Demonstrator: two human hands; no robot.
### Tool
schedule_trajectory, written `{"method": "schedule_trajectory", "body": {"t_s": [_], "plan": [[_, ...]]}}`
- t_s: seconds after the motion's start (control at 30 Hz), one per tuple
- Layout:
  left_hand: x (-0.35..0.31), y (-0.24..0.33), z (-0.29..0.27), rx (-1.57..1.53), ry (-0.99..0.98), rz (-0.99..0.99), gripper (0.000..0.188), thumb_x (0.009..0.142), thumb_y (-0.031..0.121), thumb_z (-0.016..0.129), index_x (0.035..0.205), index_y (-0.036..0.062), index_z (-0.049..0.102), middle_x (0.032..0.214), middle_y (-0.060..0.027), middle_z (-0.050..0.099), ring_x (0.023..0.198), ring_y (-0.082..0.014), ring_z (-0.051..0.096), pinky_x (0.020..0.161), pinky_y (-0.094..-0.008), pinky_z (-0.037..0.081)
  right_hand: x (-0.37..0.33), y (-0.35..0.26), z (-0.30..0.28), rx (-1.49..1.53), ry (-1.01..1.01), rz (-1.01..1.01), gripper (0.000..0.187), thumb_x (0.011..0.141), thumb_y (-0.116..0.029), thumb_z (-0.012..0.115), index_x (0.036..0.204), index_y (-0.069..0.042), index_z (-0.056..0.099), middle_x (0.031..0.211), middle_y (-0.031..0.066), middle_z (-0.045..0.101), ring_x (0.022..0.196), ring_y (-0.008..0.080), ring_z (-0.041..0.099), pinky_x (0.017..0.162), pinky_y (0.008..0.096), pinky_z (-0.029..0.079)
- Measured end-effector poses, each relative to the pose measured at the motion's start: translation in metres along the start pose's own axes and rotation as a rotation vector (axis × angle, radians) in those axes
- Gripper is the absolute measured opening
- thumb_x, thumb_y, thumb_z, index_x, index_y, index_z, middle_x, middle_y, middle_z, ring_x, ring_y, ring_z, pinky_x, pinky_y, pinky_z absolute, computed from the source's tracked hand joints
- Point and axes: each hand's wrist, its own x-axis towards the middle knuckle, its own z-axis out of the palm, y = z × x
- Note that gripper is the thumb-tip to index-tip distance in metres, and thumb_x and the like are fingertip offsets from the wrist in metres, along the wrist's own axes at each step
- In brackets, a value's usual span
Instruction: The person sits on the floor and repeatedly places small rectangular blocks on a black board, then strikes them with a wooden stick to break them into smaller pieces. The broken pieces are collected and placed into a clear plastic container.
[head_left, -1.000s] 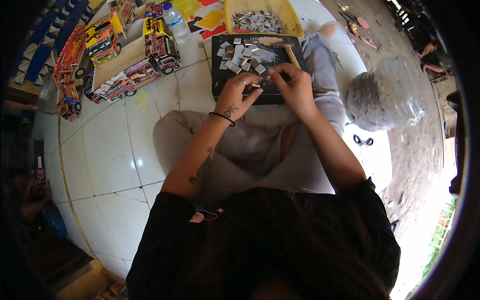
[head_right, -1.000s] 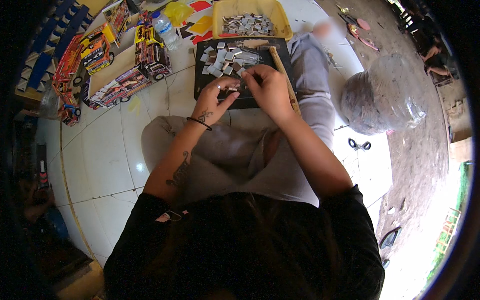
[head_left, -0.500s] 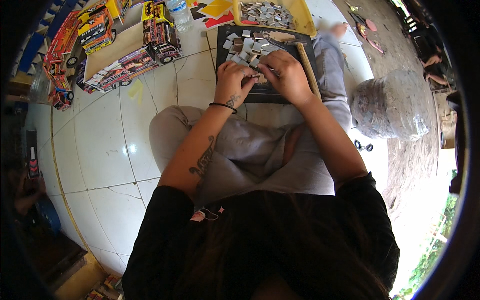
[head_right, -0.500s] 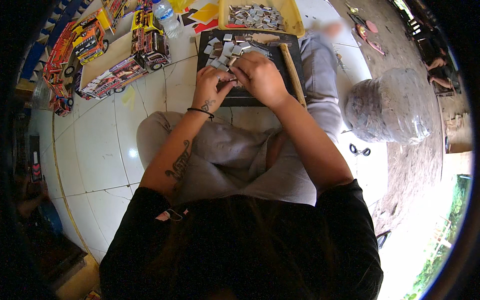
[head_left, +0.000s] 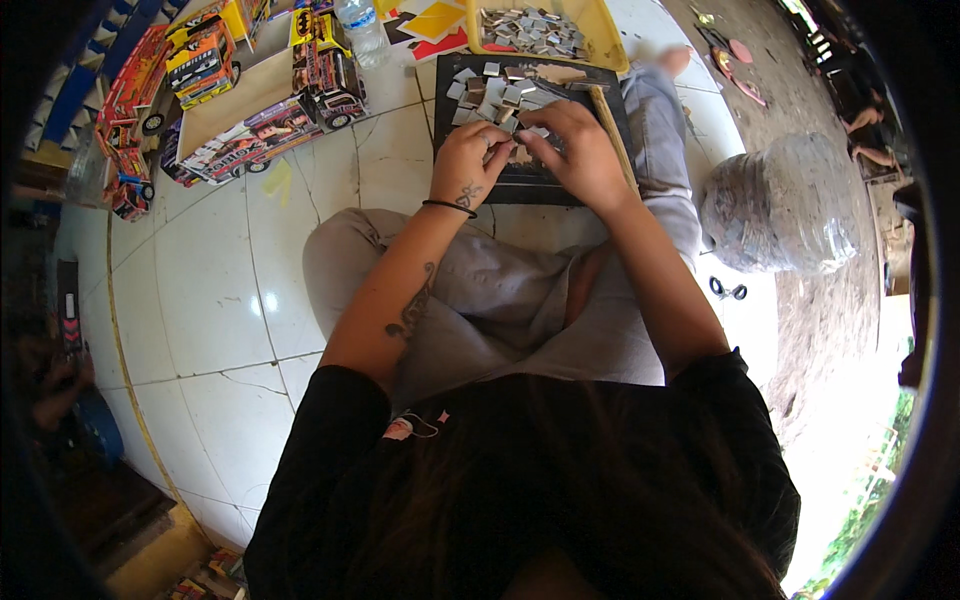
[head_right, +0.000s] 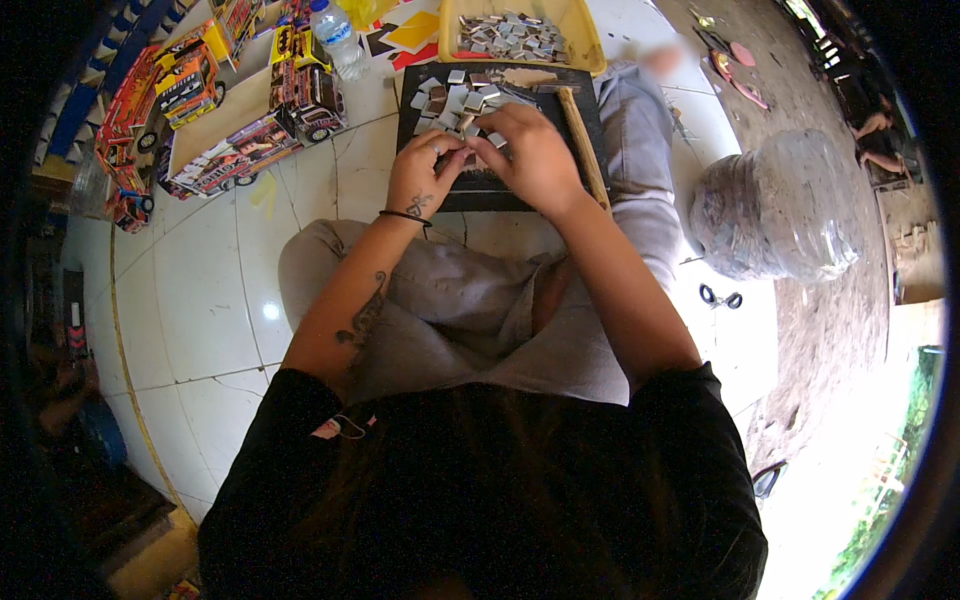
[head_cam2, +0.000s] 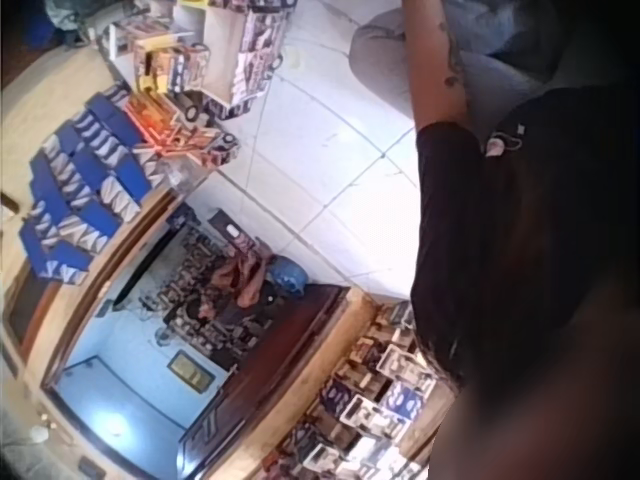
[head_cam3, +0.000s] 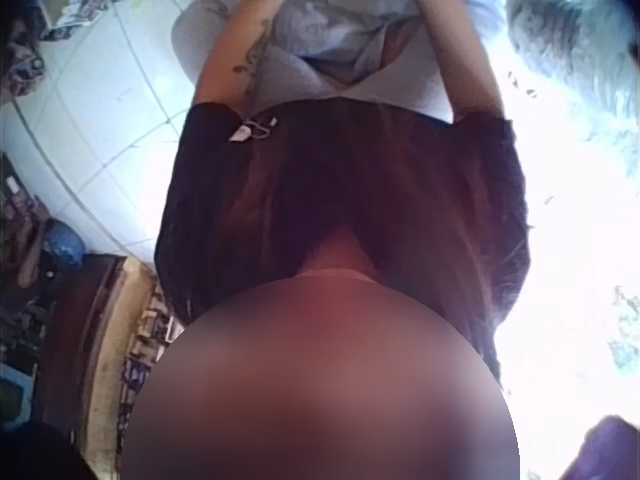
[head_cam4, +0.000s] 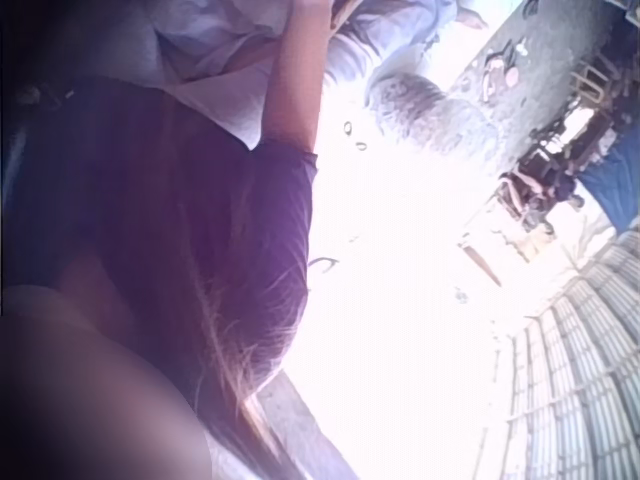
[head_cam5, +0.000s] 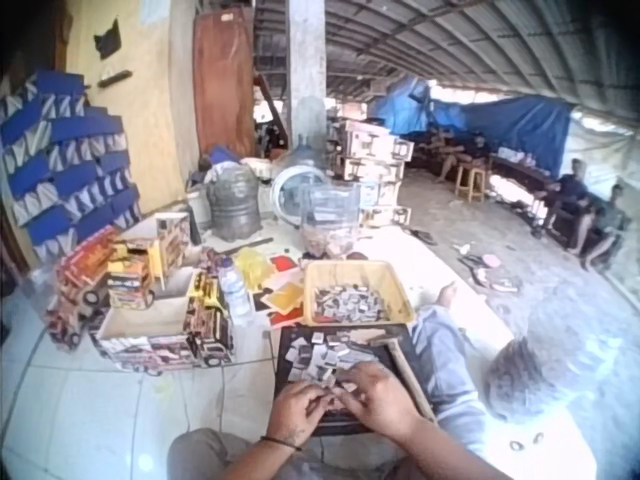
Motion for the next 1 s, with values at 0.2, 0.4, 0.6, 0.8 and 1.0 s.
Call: {"method": "schedule_trajectory", "body": {"t_s": [0.2, 0.4, 0.6, 0.8, 1.0], "plan": [[-0.003, 0.002, 0.005, -0.073, -0.004, -0.045, 0.006, 0.079, 0.008, 0.064, 0.079, 0.0037, 0.06, 0.077, -0.0098, 0.061, 0.069, -0.0276, 0.058, 0.063, -0.0358, 0.048, -0.087, -0.005, -0.043, -0.679, -0.137, 0.562, 0.061, 0.076, -0.019, 0.07, 0.129, -0.006, 0.043, 0.125, 0.0155, 0.047, 0.106, 0.0328, 0.054, 0.085, 0.0418, 0.048], [-0.006, 0.004, 0.011, 0.063, 0.006, 0.021, 0.01, 0.082, 0.012, 0.065, 0.086, 0.0029, 0.062, 0.081, -0.0121, 0.063, 0.073, -0.0274, 0.061, 0.065, -0.0349, 0.049, -0.129, 0.009, -0.043, -0.374, -0.123, 0.723, 0.058, 0.078, -0.005, 0.061, 0.132, -0.004, 0.039, 0.129, 0.0201, 0.044, 0.105, 0.0418, 0.054, 0.087, 0.0446, 0.047], [-0.006, 0.003, 0.014, 0.03, 0.075, -0.019, 0.01, 0.085, 0.013, 0.063, 0.087, 0.003, 0.064, 0.082, -0.0112, 0.065, 0.074, -0.0282, 0.062, 0.065, -0.0352, 0.049, -0.126, -0.006, -0.058, -0.154, 0.023, 0.434, 0.052, 0.083, -0.003, 0.057, 0.133, -0.003, 0.041, 0.119, 0.0214, 0.052, 0.105, 0.0404, 0.055, 0.087, 0.0417, 0.046], [-0.009, -0.003, 0.017, 0.012, 0.044, -0.082, 0.011, 0.086, 0.014, 0.063, 0.086, 0.0034, 0.064, 0.081, -0.0107, 0.065, 0.07, -0.0275, 0.062, 0.062, -0.033, 0.049, -0.13, -0.06, -0.086, 0.091, -0.1, 0.611, 0.046, 0.09, -0.003, 0.049, 0.135, -0.004, 0.04, 0.116, 0.0231, 0.054, 0.105, 0.0396, 0.055, 0.086, 0.0407, 0.045], [-0.011, -0.004, 0.021, 0.033, 0.109, -0.011, 0.009, 0.085, 0.013, 0.063, 0.086, 0.0041, 0.064, 0.082, -0.0106, 0.065, 0.073, -0.0278, 0.063, 0.065, -0.0342, 0.05, -0.126, -0.1, -0.11, -0.054, -0.274, 0.534, 0.049, 0.091, -0.005, 0.049, 0.138, -0.007, 0.036, 0.115, 0.0209, 0.055, 0.094, 0.0405, 0.06, 0.078, 0.0433, 0.049]]}}
